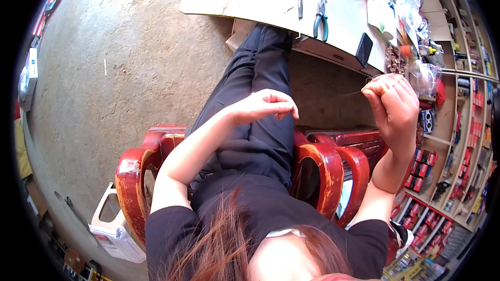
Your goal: The person uses a small metal tool to manipulate a tiny metallic component, then threads a thin wire through it and secures it by hand. The person continues to adjust the wire and component to complete the assembly.
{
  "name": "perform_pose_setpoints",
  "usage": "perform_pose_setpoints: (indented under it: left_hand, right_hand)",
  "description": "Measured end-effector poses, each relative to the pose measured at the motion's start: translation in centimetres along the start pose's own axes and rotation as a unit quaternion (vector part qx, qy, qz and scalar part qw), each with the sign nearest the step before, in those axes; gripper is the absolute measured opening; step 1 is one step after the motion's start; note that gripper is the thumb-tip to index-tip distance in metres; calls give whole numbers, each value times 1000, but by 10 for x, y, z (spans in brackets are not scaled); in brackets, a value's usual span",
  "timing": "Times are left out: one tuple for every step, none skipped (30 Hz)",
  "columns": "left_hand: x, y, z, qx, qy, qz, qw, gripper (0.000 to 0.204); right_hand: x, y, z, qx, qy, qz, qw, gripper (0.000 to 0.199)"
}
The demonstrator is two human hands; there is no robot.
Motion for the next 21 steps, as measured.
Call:
perform_pose_setpoints:
  left_hand:
    - [4, -1, 5, -1, 0, -9, 1000, 28]
    - [9, -2, 11, -2, -1, -15, 1000, 28]
    - [14, -4, 17, -4, -1, -22, 1000, 28]
    - [20, -5, 24, 9, 14, -16, 1000, 28]
    - [27, -5, 31, 23, 30, -9, 999, 28]
    - [31, -7, 38, 36, 45, -3, 998, 28]
    - [34, -9, 44, 25, 43, -14, 999, 29]
    - [39, -12, 52, 40, 35, -13, 999, 28]
    - [45, -14, 59, 54, 27, -11, 998, 28]
    - [50, -16, 64, 68, 19, -10, 997, 27]
    - [52, -18, 67, 80, 17, -17, 997, 26]
    - [54, -21, 70, 83, 9, -16, 996, 26]
    - [57, -24, 75, 86, 2, -15, 996, 26]
    - [59, -26, 77, 88, -6, -15, 996, 26]
    - [61, -25, 78, 119, -18, -2, 993, 25]
    - [59, -24, 77, 118, -36, 1, 992, 24]
    - [57, -24, 75, 117, -54, 7, 992, 24]
    - [55, -23, 73, 116, -72, 12, 991, 23]
    - [54, -20, 71, 134, -72, 38, 988, 23]
    - [54, -19, 68, 130, -85, 43, 987, 23]
    - [54, -18, 65, 127, -98, 49, 986, 23]
  right_hand:
    - [1, -1, 1, 6, -1, -6, 1000, 15]
    - [3, -1, 2, 12, -1, -12, 1000, 15]
    - [4, -2, 3, 17, -1, -17, 1000, 15]
    - [5, -2, 4, 22, 0, -19, 1000, 14]
    - [5, -2, 4, 26, 0, -20, 999, 14]
    - [6, -3, 5, 30, 1, -22, 999, 14]
    - [7, -4, 7, 41, 6, -26, 999, 13]
    - [7, -7, 9, 53, 10, -30, 998, 12]
    - [8, -10, 10, 66, 15, -34, 997, 12]
    - [10, -12, 11, 74, 37, -41, 996, 12]
    - [12, -15, 12, 82, 60, -47, 994, 12]
    - [16, -18, 14, 89, 83, -53, 991, 12]
    - [21, -25, 15, 92, 109, -72, 987, 12]
    - [25, -30, 14, 113, 165, -120, 972, 12]
    - [29, -36, 12, 116, 235, -152, 953, 12]
    - [33, -42, 9, 118, 304, -183, 927, 14]
    - [36, -45, 2, 122, 393, -198, 889, 18]
    - [39, -50, -3, 113, 479, -207, 846, 24]
    - [41, -54, -8, 92, 550, -196, 807, 30]
    - [43, -58, -12, 68, 619, -183, 761, 37]
    - [45, -59, -16, 45, 677, -144, 720, 40]
Point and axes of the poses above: each hand's wrist, its own y-axis towards the middle knuckle, its own x-axis out of the palm, z = x × y, the point moved 3 cm from there along y, towards the middle knuckle, and after that the axes turned 7 degrees about -x, right-handed, at the moved point
